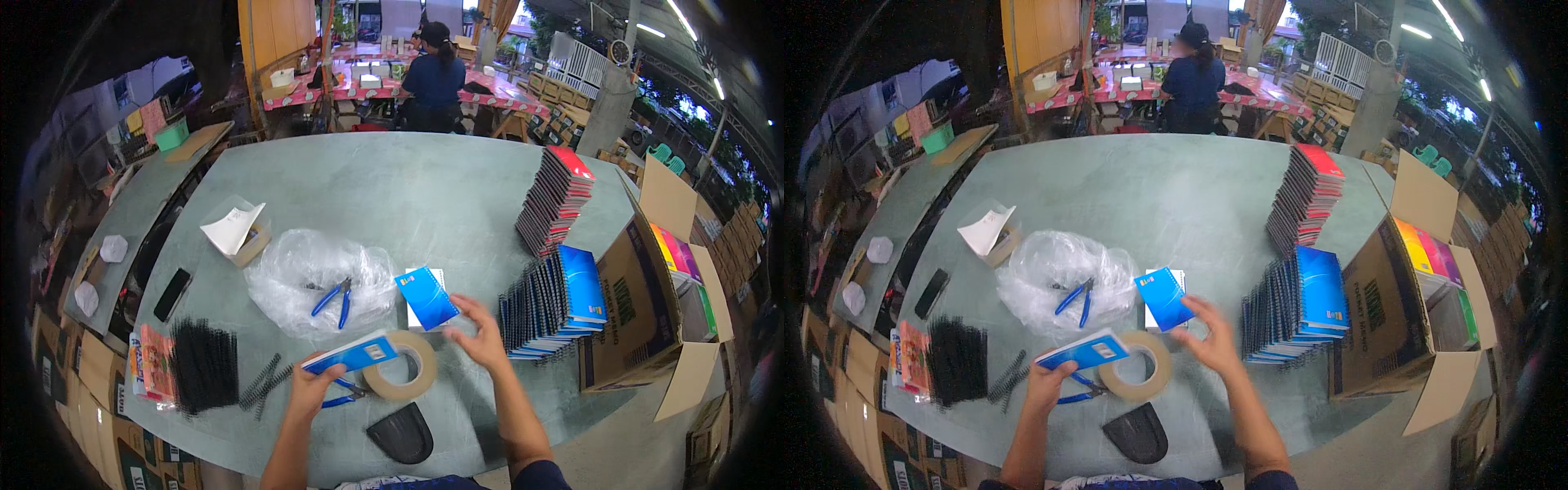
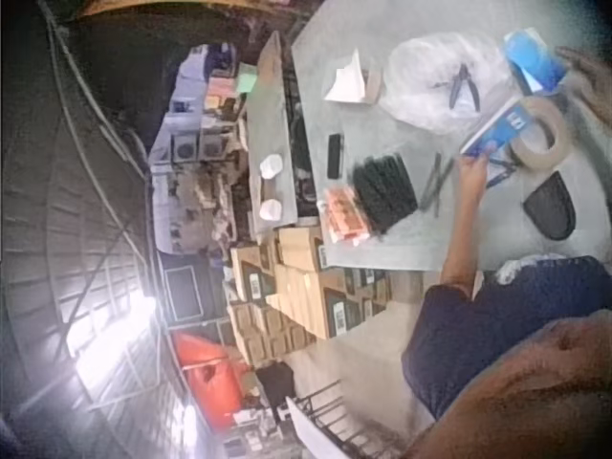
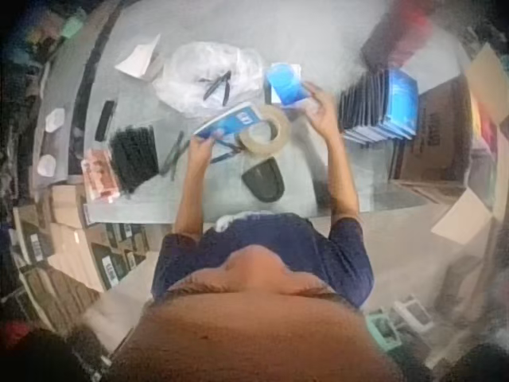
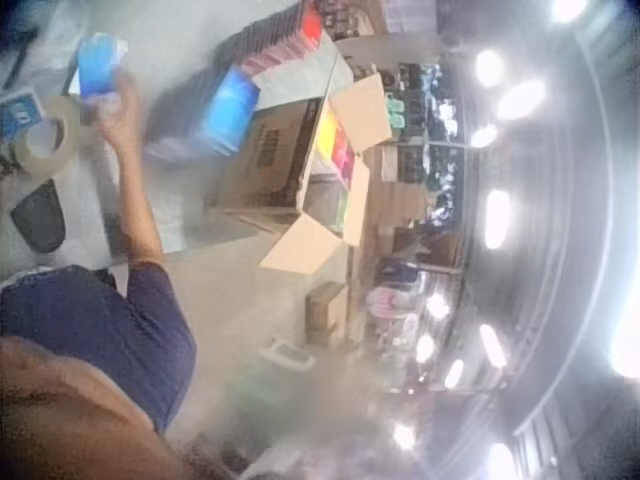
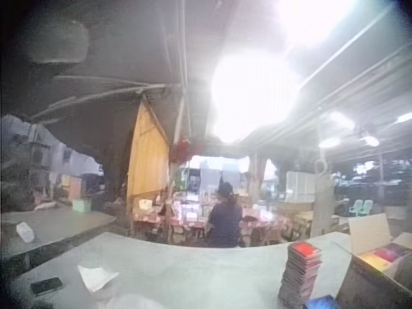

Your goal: The person assembles notebooks by threading plastic coils through pre-punched holes in paper and covers, then trims the excess coil using pliers.

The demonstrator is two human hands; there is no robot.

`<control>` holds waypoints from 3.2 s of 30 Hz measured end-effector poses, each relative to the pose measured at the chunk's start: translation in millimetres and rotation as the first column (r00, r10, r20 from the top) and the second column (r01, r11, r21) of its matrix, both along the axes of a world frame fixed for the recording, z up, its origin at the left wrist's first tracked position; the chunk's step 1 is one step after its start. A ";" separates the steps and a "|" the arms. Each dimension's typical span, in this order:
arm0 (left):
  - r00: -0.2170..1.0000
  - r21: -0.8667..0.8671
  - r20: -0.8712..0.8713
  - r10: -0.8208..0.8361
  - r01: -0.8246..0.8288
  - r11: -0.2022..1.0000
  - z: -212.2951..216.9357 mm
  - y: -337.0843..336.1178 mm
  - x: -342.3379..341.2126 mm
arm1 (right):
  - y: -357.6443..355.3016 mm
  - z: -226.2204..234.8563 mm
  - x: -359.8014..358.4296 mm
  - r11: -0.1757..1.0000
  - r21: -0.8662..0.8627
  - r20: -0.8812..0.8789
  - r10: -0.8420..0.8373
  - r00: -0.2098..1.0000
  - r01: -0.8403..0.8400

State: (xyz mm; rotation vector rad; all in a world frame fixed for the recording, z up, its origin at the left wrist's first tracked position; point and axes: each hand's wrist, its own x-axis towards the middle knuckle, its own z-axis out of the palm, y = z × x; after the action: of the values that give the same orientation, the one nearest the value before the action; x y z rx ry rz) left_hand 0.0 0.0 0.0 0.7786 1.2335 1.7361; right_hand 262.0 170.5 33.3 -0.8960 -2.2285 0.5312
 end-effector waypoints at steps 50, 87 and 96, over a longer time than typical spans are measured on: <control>0.872 -0.117 -0.485 -0.070 0.015 0.993 29.8 21.1 28.2 | -51.5 30.0 -83.4 0.990 0.025 0.041 0.136 0.990 -0.137; 0.234 -0.024 -0.972 -0.022 -0.006 1.000 65.8 16.8 8.9 | -64.4 23.9 -95.4 0.978 0.114 0.063 0.170 0.984 -0.176; 0.181 -0.303 -0.931 -0.317 0.098 0.948 -13.7 -52.5 85.2 | -50.0 52.5 -67.4 0.987 -0.065 0.097 0.150 0.984 -0.144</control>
State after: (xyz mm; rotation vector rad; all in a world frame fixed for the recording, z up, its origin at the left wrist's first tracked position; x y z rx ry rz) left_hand 85.2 -52.5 -13.7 2.0298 1.9091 0.6790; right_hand 194.6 120.6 85.8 -0.8075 -2.3961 0.6339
